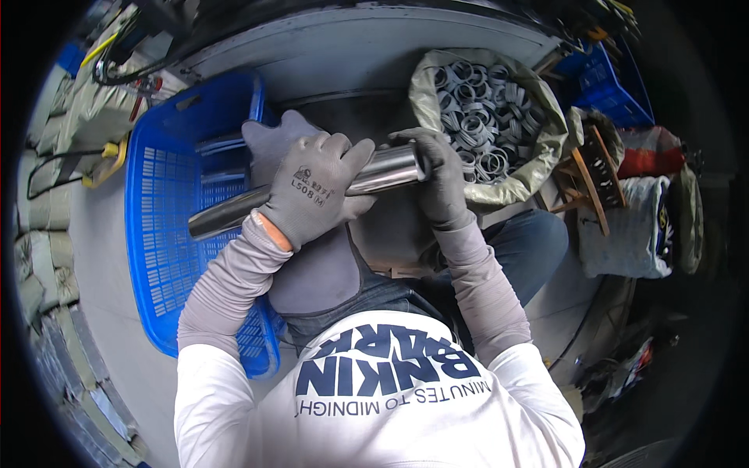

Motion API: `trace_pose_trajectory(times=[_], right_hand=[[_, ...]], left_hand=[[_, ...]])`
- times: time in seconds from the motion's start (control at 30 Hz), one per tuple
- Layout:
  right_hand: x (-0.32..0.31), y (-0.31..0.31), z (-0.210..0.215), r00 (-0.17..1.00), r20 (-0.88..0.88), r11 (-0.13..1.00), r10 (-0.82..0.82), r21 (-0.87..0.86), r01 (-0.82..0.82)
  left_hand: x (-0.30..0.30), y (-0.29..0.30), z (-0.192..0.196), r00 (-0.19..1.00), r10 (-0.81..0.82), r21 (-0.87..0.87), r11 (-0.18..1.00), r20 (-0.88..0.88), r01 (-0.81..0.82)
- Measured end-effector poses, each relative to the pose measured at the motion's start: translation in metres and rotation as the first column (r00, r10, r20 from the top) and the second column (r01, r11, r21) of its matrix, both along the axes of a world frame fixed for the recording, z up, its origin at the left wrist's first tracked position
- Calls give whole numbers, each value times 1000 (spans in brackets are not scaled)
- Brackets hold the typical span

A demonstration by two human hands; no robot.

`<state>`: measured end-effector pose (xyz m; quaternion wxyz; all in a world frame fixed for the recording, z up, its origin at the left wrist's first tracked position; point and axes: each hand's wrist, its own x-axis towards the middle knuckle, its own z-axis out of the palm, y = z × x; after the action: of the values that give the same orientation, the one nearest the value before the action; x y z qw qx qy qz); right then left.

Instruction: The person takes metal pipes from a basket, fits rings onto both ends of each pipe, inserts them into a machine, and places them back into the basket. The person then adjusts the bag of rings, stands up, and removes their gloves.

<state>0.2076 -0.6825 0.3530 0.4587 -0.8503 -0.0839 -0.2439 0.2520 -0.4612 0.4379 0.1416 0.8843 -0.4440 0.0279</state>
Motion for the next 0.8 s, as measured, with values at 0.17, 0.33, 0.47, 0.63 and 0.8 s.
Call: trace_pose_trajectory(times=[0.17,0.33,0.47,0.63,0.8], right_hand=[[-13,8,12,981,-179,800,76,599,47],[-14,11,3,972,-232,755,46,645,118],[-12,26,-6,960,-273,773,-53,598,213],[-12,27,-17,953,-297,765,-65,598,238],[-7,-18,-29,988,-67,977,-138,153,147]], left_hand=[[0,-19,-11,1000,-10,113,994,3,9],[-1,-31,-11,999,-35,174,984,14,32],[1,-31,-13,999,-49,227,973,-10,50],[-2,-30,-14,998,-57,200,978,24,51],[-36,-17,-3,967,-122,-388,899,225,203]])
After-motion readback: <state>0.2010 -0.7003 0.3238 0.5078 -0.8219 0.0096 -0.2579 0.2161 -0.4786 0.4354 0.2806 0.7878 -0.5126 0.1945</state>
